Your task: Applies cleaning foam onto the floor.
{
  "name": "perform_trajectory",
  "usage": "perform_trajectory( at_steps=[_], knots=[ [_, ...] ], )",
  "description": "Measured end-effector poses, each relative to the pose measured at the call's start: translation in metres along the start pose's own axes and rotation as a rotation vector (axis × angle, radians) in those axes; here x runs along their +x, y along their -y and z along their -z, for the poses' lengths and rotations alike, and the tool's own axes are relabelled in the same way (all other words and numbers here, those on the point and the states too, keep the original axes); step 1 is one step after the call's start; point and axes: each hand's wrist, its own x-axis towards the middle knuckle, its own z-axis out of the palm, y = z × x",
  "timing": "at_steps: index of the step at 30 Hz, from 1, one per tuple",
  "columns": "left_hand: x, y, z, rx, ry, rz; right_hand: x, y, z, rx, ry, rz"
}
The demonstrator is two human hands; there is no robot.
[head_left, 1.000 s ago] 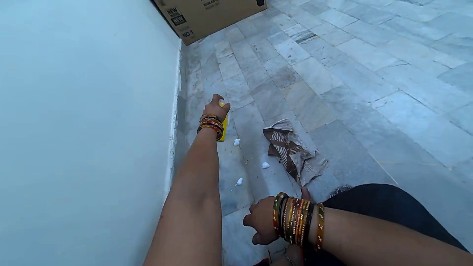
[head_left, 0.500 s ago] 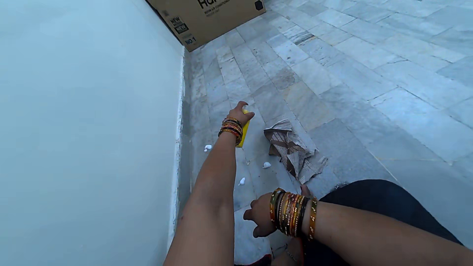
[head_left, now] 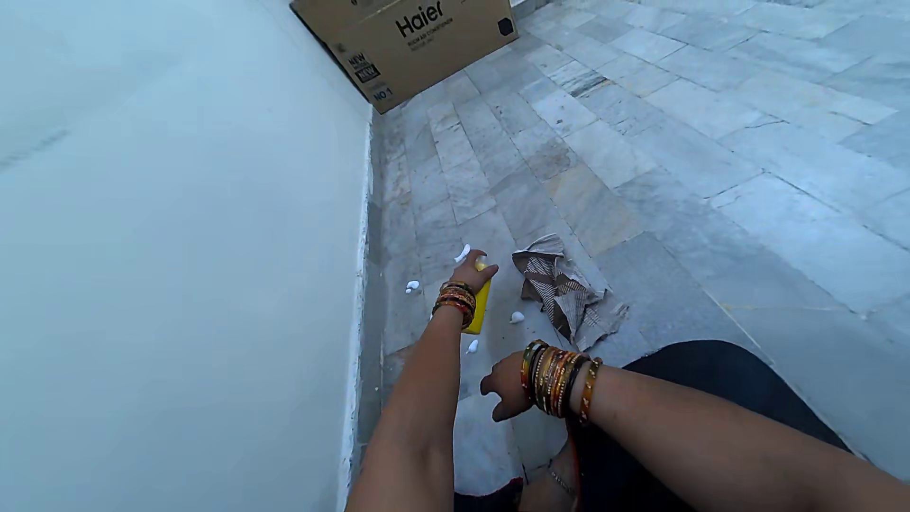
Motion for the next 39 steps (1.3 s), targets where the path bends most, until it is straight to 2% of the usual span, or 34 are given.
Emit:
perform_trajectory(
  at_steps=[6, 12, 18, 23, 25, 29, 33, 35, 37, 39],
  knots=[
    [-0.048, 0.037, -0.027, 0.152, 0.071, 0.112, 0.000, 0.000, -0.002, 0.003, -0.030, -0.018],
    [-0.092, 0.062, -0.042, 0.253, 0.092, 0.149, 0.002, -0.007, -0.005, -0.001, -0.027, -0.093],
    [-0.118, 0.097, -0.028, 0.150, -0.025, 0.197, 0.001, -0.023, -0.007, -0.011, -0.101, -0.169],
    [-0.145, 0.148, -0.010, -0.133, -0.179, 0.222, -0.008, -0.036, 0.005, 0.004, -0.153, -0.243],
    [-0.161, 0.167, -0.008, -0.206, -0.199, 0.237, -0.008, -0.044, 0.009, 0.018, -0.177, -0.306],
    [-0.179, 0.202, -0.018, -0.176, -0.200, 0.305, 0.001, -0.075, 0.007, 0.013, -0.326, -0.502],
    [-0.176, 0.212, -0.018, -0.169, -0.202, 0.329, 0.016, -0.123, -0.010, 0.038, -0.439, -0.738],
    [-0.171, 0.212, -0.018, -0.197, -0.228, 0.313, 0.021, -0.146, -0.019, 0.040, -0.464, -0.776],
    [-0.172, 0.208, -0.015, -0.216, -0.227, 0.298, 0.020, -0.150, -0.023, 0.020, -0.386, -0.782],
    [-0.172, 0.204, -0.012, -0.240, -0.213, 0.280, 0.016, -0.132, -0.032, -0.014, -0.417, -0.751]
  ],
)
